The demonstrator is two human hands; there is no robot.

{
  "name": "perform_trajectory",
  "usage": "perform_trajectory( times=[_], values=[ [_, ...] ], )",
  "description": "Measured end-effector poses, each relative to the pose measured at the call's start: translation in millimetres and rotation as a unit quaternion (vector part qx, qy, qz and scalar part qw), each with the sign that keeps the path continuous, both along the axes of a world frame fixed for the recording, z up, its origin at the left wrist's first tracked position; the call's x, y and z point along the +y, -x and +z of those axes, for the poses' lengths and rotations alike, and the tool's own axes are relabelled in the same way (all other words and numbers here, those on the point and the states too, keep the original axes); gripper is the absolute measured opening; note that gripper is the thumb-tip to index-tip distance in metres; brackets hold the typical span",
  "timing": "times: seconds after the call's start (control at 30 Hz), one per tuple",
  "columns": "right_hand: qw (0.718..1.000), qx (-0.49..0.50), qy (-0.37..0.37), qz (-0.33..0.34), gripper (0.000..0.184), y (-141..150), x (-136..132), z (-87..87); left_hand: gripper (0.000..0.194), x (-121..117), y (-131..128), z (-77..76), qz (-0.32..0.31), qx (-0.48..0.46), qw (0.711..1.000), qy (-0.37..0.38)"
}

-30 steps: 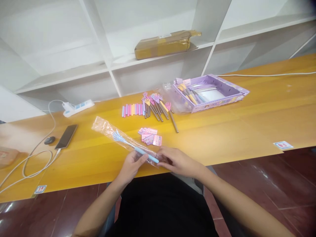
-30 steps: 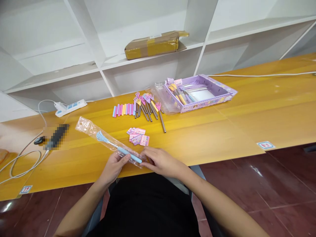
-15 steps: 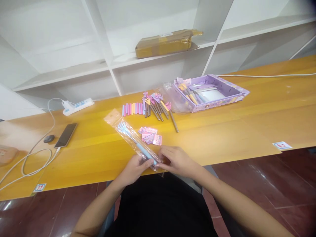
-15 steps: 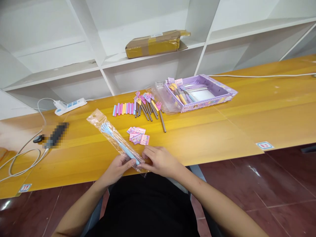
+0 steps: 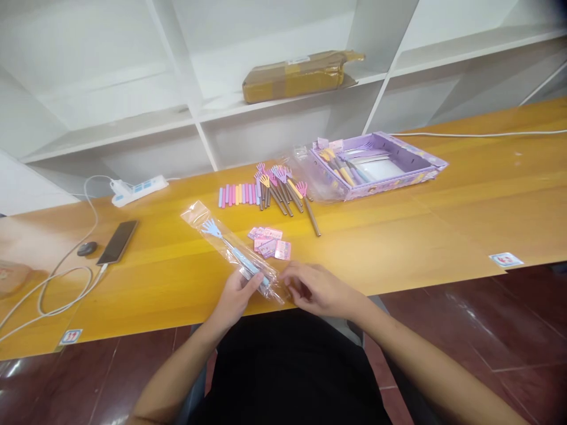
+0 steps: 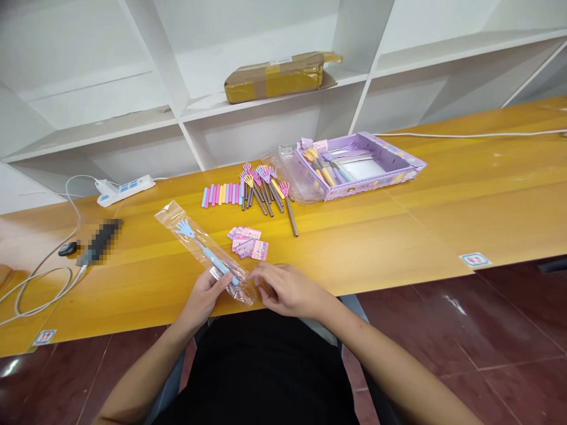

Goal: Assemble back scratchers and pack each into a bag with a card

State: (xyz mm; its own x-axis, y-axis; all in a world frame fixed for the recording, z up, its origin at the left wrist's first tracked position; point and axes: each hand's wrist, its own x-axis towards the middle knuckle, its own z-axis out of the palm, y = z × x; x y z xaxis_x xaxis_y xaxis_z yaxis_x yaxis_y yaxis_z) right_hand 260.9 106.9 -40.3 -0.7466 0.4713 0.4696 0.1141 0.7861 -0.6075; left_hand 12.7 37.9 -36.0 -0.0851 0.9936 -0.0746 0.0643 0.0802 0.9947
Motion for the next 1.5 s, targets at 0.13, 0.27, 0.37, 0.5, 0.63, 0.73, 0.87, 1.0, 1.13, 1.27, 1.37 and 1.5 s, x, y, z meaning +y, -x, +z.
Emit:
perform_trajectory(
  times=[0.13, 0.27, 0.37, 0.5, 0.63, 0.73, 0.87, 1.0, 1.13, 1.27, 1.37, 1.5],
  values=[
    [0.997, 0.032, -0.066, -0.009, 0.015, -1, 1, -5.5, 0.056, -1, -2, 1.0, -0.022, 0.003, 1.000, 0.003],
    [0.992, 0.054, -0.116, 0.004, 0.016, -4, 4, -8.1, 0.052, -1, -2, 1.1, -0.073, 0.006, 0.997, 0.006],
    [0.991, 0.038, -0.128, 0.014, 0.034, -4, 4, -8.1, 0.050, -1, -2, 0.6, -0.086, 0.009, 0.996, 0.003],
    [0.994, 0.019, -0.111, 0.013, 0.037, -3, 4, -8.3, 0.052, -1, -1, -1.5, -0.071, 0.016, 0.997, 0.003],
    [0.995, 0.029, -0.091, 0.018, 0.015, -3, 3, -6.4, 0.048, -2, 0, -2.5, -0.094, 0.038, 0.995, -0.006],
    [0.997, 0.042, -0.063, 0.009, 0.007, -4, 2, -3.2, 0.043, -3, -1, 0.2, -0.127, 0.064, 0.990, -0.003],
    [0.999, 0.040, -0.027, 0.001, 0.004, -3, 3, -0.7, 0.040, -4, -3, 8.4, -0.167, 0.109, 0.980, -0.008],
    [0.999, 0.028, -0.008, -0.015, 0.009, -2, 4, -1.4, 0.047, -6, -3, 14.7, -0.179, 0.110, 0.977, -0.033],
    [1.000, 0.024, -0.003, -0.020, 0.015, 0, 5, -3.1, 0.044, -7, -2, 16.1, -0.194, 0.109, 0.974, -0.043],
    [0.999, 0.023, -0.012, -0.021, 0.019, 0, 5, -5.4, 0.033, -8, -4, 15.8, -0.186, 0.165, 0.968, -0.023],
    [1.000, 0.013, 0.010, -0.024, 0.019, 0, 5, -6.1, 0.028, -8, -6, 15.2, -0.176, 0.182, 0.967, -0.022],
    [0.994, -0.037, 0.085, -0.056, 0.017, -1, 5, -0.7, 0.027, -7, -7, 15.2, -0.191, 0.172, 0.966, -0.015]
  ],
)
